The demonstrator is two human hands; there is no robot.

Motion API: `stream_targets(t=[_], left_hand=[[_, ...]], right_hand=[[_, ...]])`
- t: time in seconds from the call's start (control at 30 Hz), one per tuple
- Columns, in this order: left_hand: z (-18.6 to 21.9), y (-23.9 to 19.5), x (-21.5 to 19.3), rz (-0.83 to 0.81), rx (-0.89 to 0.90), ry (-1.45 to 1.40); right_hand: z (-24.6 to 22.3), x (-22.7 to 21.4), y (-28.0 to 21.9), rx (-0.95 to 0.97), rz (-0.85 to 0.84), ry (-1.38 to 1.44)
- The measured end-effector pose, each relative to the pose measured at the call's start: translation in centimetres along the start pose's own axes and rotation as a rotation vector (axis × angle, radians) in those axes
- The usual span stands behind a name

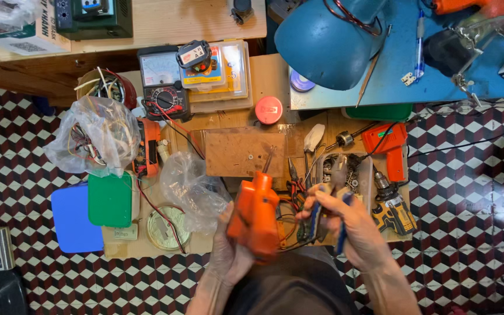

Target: The person works on an orange handheld device, using a screwdriver to remove screws and disassemble the casing. They then use pliers to strip wires and manipulate small components, including a metal spring and a small cylindrical part, on a cluttered workbench.

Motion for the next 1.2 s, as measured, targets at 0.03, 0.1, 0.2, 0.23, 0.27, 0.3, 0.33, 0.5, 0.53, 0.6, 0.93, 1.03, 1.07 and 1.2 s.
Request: stream_targets(t=[0.03, 0.1, 0.2, 0.23, 0.27, 0.3, 0.33, 0.5, 0.53, 0.6, 0.93, 1.03, 1.07, 1.2], left_hand=[[1.0, -0.3, 0.8, -0.042, 0.024, 0.183], [2.3, -0.7, 2.7, -0.136, 0.075, 0.546], [2.9, -0.7, 4.7, -0.074, 0.118, 0.942], [2.8, -0.7, 5.3, -0.096, 0.177, 0.983], [2.5, -0.5, 5.7, -0.118, 0.236, 1.023], [2.3, -0.5, 6.0, -0.136, 0.294, 1.066], [2.1, -0.5, 6.2, -0.097, 0.385, 1.208], [1.9, 0.3, 6.6, 0.041, 0.564, 1.559], [1.8, 0.5, 6.4, 0.041, 0.511, 1.457], [1.7, 0.8, 5.8, 0.044, 0.402, 1.254], [1.4, 2.4, 4.0, 0.005, 0.143, 0.944], [1.3, 2.3, 4.1, 0.03, 0.125, 0.96], [1.3, 2.2, 4.4, 0.022, 0.144, 0.978], [0.8, 1.3, 5.7, 0.015, 0.323, 1.218]], right_hand=[[-0.9, -0.4, -0.9, -0.02, 0.045, -0.034], [-2.1, -0.6, -2.1, -0.071, 0.134, -0.105], [-1.6, -0.1, -2.3, -0.062, 0.261, -0.394], [-1.6, -0.6, -2.6, 0.024, 0.334, -0.53], [-1.7, -1.3, -2.8, 0.113, 0.407, -0.664], [-1.6, -1.9, -2.9, 0.208, 0.475, -0.794], [-1.8, -2.2, -2.8, 0.227, 0.494, -0.887], [-3.2, -2.1, -1.2, 0.126, 0.477, -1.178], [-3.4, -2.1, -1.0, 0.134, 0.465, -1.18], [-3.7, -1.9, -0.5, 0.154, 0.438, -1.185], [-4.9, -1.9, 0.2, 0.241, 0.351, -1.138], [-4.4, -2.0, 0.2, 0.272, 0.358, -1.139], [-4.3, -2.1, 0.3, 0.282, 0.357, -1.166], [-4.5, -1.9, 0.3, 0.218, 0.348, -1.245]])
Point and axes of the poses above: each hand's wrist, its own y-axis towards the middle knuckle, its own x-axis out of the palm, z = x × y, the point moved 3 cm from there along y, towards the middle knuckle, and after that the axes turned 5 degrees about x, right-handed, at the moved point
